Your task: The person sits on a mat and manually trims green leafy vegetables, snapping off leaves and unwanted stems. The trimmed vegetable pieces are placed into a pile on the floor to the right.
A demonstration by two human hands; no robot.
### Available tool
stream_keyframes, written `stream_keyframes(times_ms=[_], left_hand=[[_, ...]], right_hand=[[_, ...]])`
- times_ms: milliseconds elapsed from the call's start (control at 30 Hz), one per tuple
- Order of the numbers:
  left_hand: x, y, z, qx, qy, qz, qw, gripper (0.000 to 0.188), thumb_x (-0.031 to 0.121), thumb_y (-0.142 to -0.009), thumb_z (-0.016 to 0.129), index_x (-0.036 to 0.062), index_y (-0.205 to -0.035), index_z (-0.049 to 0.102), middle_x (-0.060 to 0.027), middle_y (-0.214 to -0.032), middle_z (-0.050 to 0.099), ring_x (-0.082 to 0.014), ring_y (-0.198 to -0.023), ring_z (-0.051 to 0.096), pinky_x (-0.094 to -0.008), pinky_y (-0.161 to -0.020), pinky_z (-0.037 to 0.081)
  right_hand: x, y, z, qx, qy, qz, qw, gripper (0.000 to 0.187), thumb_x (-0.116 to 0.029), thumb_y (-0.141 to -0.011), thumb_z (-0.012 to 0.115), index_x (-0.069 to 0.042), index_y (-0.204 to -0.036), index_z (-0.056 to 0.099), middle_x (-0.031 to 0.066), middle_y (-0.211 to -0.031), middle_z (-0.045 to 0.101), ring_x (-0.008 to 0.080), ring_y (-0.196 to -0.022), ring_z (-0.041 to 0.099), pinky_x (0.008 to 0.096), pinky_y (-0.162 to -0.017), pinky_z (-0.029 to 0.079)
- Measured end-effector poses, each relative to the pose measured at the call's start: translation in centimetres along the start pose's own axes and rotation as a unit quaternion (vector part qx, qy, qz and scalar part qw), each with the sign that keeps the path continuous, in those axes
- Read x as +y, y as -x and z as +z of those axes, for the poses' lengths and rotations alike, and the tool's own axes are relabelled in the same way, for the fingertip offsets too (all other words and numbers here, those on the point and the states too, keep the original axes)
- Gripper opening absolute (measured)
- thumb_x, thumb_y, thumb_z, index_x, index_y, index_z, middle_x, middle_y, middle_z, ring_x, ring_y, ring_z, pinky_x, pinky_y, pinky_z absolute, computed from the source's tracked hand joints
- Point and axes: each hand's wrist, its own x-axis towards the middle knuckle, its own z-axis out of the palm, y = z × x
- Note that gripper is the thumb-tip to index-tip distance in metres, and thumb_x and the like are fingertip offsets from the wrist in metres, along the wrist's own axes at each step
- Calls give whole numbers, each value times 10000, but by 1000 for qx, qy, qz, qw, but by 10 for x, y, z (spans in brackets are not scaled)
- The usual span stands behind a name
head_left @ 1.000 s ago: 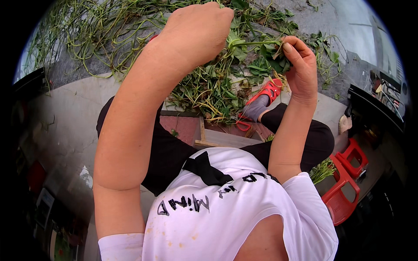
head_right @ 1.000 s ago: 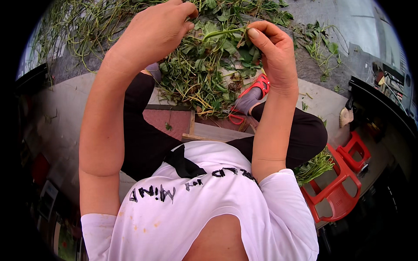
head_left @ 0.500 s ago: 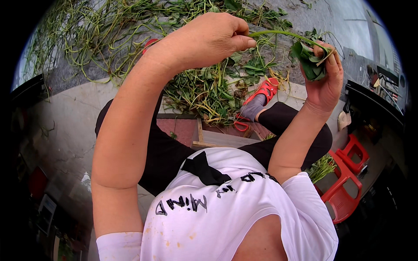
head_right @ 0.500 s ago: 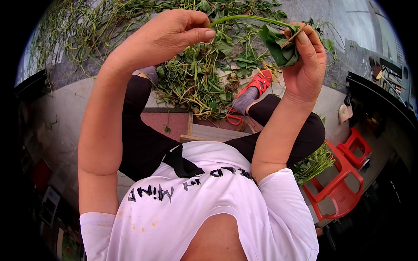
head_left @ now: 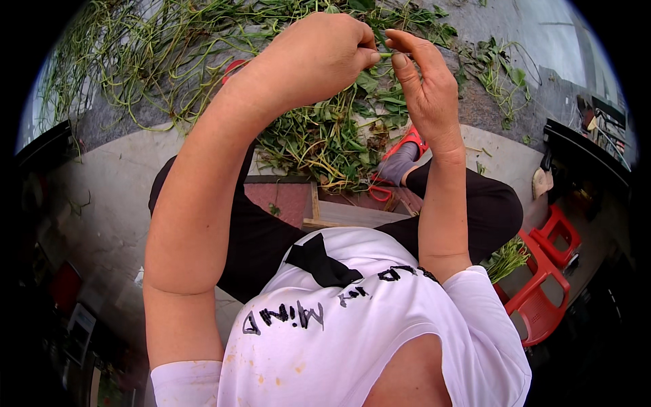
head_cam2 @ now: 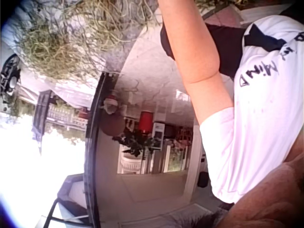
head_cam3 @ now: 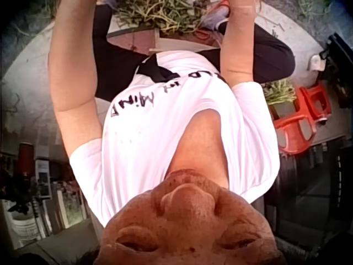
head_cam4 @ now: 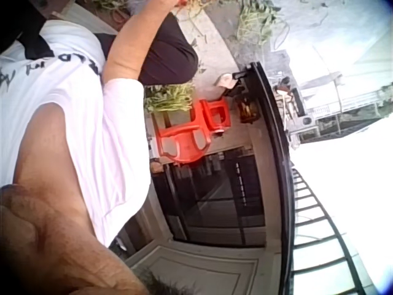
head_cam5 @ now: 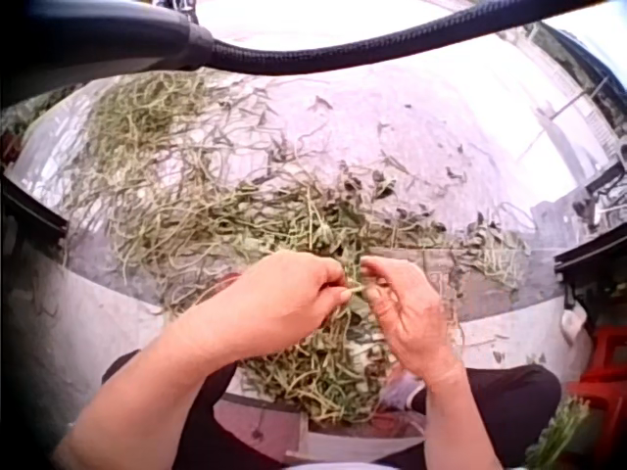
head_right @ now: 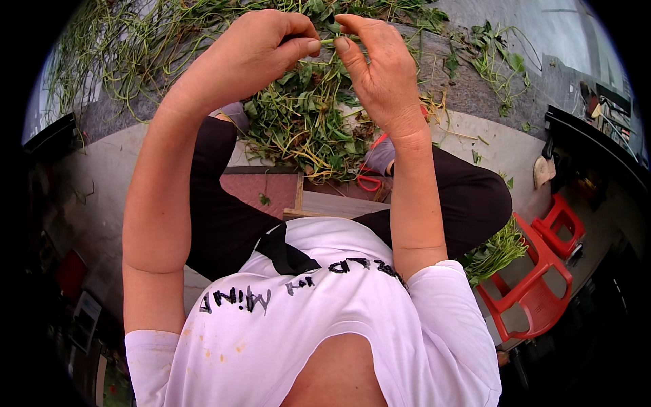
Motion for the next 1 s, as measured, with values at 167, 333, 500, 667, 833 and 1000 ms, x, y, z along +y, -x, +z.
stream_keyframes(times_ms=[167,333,500,667,833,1000], left_hand=[[15,-6,-17,243,92,33,965,174,100,-831,586,-15,-960,593,-134,-843,626,-215,-770,607,-325,-711,478],[7,-8,-23,247,406,-140,869,264,222,-914,524,-22,-996,583,-79,-868,621,-160,-803,595,-285,-743,470],[20,-15,-16,52,564,-202,799,314,285,-972,405,11,-942,555,-22,-722,563,-127,-677,553,-297,-719,498],[-4,-5,-37,279,637,-75,715,249,247,-968,424,67,-813,497,31,-594,442,-101,-561,473,-319,-654,515],[-16,-1,-50,326,618,-83,711,217,248,-959,455,71,-847,509,43,-619,443,-82,-558,453,-259,-573,444],[-26,-2,-42,363,582,-90,722,201,245,-942,493,56,-883,531,48,-634,455,-72,-561,454,-247,-559,438]], right_hand=[[9,8,12,-27,-175,127,976,207,-214,-939,503,-48,-916,624,15,-649,566,111,-549,526,245,-498,410],[2,4,-2,-5,-382,211,900,249,-212,-959,475,5,-938,596,-47,-602,407,20,-491,342,176,-427,274],[-25,-6,14,-61,-287,115,949,220,-251,-928,530,-47,-909,608,3,-627,555,99,-545,477,261,-514,407],[10,13,54,-107,-86,47,989,172,-232,-915,529,-73,-919,594,94,-701,575,221,-612,545,309,-563,439],[149,82,124,-241,26,283,928,251,-177,-848,568,-58,-1068,585,122,-894,630,232,-736,615,328,-604,484],[190,128,174,-127,-182,597,771,485,-183,-851,600,-6,-1274,440,75,-986,612,137,-743,577,259,-557,477]])
